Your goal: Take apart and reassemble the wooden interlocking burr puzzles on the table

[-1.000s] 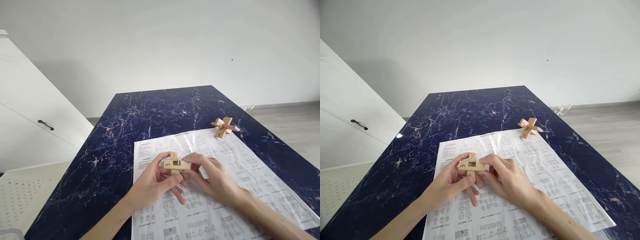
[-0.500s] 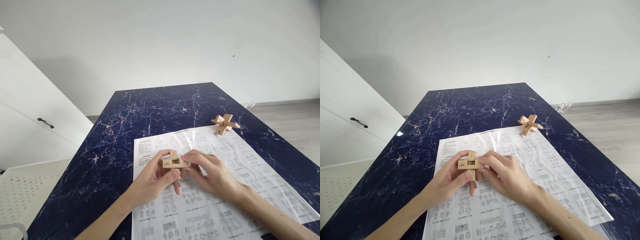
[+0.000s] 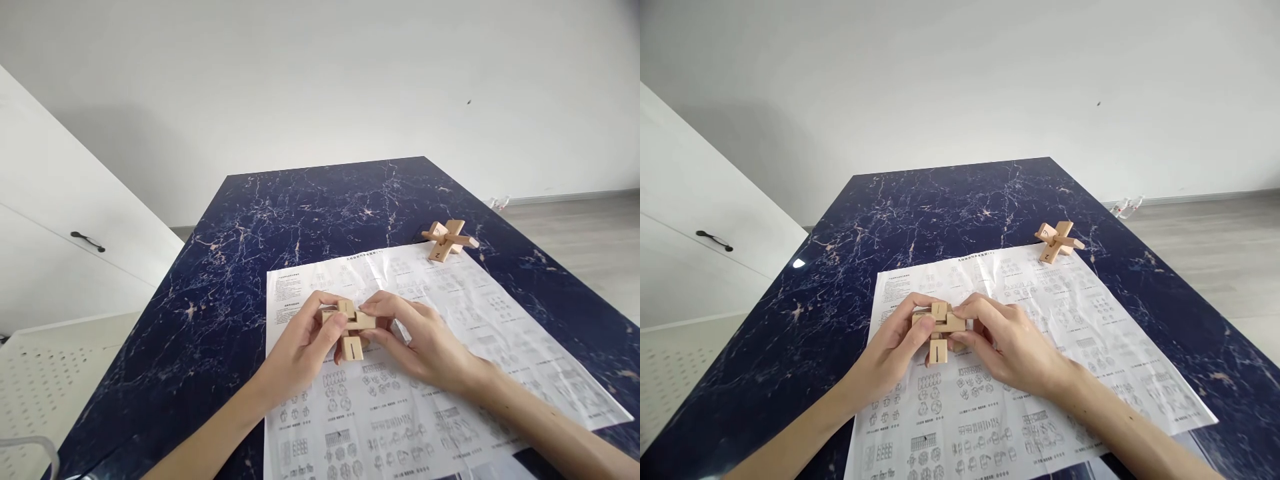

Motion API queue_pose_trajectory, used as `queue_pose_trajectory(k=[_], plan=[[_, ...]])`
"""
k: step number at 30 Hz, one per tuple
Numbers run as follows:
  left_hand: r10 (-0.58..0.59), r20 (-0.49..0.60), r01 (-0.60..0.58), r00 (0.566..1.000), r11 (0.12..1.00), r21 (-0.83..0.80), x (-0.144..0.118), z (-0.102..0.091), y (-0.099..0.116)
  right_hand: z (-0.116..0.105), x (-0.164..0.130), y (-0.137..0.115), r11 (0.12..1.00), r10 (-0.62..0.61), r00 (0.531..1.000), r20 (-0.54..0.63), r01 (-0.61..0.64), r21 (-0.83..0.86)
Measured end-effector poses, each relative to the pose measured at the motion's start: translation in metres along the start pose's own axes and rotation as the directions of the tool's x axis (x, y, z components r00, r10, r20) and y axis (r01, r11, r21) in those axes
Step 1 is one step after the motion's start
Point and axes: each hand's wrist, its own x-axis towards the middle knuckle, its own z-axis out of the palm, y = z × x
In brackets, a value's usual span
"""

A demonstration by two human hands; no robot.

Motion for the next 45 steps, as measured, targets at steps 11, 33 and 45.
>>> queue_pose_trajectory(k=[11,33,45], plan=[[0.066,-0.032,-0.062,0.997,0.990,0.127,-0.002,0.000,-0.005,-0.005,0.001,-0.009,0.991,0.122,0.991,0.059,-0.125,0.048],[0.000,0.069,0.004,0.998,0.998,-0.056,-0.002,0.003,0.001,-0.001,0.006,-0.013,0.890,0.270,0.960,0.067,-0.276,0.362],[-0.009,-0.126,-0.008,0.992,0.990,-0.138,0.002,-0.005,0.000,-0.004,0.005,-0.007,0.982,0.186,0.982,-0.019,-0.185,0.030]])
